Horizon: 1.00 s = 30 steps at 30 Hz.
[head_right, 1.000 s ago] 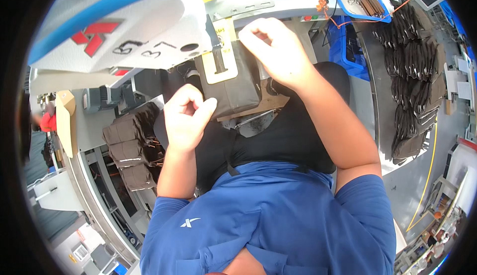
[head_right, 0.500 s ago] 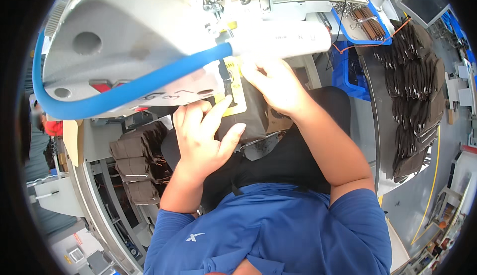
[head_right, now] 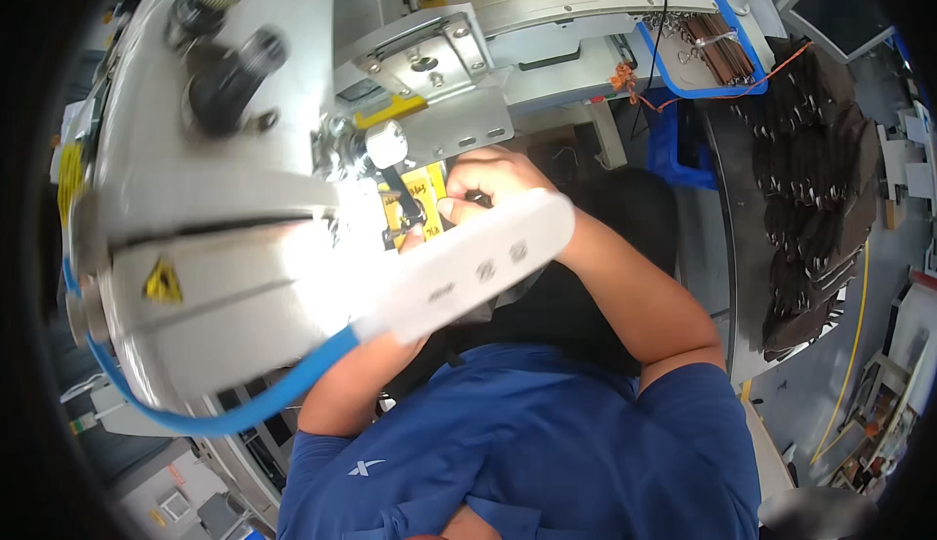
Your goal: The recorder uses an industrial sewing machine to assemble and finish small leather pouches or bags.
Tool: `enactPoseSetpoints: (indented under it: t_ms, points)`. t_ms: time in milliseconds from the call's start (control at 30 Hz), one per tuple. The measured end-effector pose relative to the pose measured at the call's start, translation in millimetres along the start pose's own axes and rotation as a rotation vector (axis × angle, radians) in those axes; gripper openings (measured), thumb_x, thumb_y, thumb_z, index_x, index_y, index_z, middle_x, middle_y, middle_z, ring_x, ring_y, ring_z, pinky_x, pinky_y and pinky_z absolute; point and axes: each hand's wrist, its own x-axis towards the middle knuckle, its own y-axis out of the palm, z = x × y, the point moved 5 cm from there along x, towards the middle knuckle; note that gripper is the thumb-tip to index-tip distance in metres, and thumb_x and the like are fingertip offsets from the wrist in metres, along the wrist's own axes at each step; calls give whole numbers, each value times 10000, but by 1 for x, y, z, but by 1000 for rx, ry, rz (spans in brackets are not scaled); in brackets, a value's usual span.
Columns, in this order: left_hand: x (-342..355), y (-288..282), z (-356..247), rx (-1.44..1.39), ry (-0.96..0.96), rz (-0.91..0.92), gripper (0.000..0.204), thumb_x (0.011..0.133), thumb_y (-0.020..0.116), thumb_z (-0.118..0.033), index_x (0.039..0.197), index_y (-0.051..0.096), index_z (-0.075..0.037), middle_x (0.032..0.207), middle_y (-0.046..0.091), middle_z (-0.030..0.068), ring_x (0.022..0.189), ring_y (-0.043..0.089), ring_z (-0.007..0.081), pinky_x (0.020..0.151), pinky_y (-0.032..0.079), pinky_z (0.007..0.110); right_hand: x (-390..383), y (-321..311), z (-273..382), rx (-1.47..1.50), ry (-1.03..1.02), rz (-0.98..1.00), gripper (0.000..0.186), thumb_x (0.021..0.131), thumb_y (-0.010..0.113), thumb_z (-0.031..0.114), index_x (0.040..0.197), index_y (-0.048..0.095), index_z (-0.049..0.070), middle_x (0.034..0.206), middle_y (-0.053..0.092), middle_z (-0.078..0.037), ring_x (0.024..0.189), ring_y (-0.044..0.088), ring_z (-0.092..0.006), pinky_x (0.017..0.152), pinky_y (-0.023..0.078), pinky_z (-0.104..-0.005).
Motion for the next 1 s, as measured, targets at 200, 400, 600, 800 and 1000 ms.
enactPoseSetpoints:
  t_ms: [200,400,600,800,1000]
  points:
    - [-1,0,-5,127,-135,218,676,830,811,-366,1376,574,-46,1207,685,164,1054,673,319,930,522,396,2,-6,11,25,73,104,175,873,702,155,815,609,18,762,599,-139,709,594,-330,623,444,-416]
    - [-4,3,3,203,-131,367,892,820,786,-475,1501,438,-15,1283,639,222,1110,646,338,979,496,402,0,-6,7,102,116,128,179,879,699,160,803,595,36,742,608,-130,669,590,-331,603,438,-414]
    - [7,-11,-5,386,-7,436,892,842,735,-565,1493,453,-25,1206,679,204,1037,660,326,937,505,411,1,-4,7,136,141,129,182,908,686,161,815,583,43,722,602,-125,647,591,-333,581,435,-410]
    - [11,-9,-5,405,15,390,882,855,707,-592,1499,454,-44,1114,705,174,975,661,311,910,501,407,-1,-1,7,148,94,93,183,928,667,146,826,562,37,741,587,-127,682,586,-341,623,442,-417]
    - [1,-8,4,392,55,476,857,865,739,-545,1471,472,-2,682,591,87,612,554,233,662,475,368,-1,-3,7,145,114,82,183,926,664,152,819,567,39,750,590,-126,702,589,-348,641,444,-429]
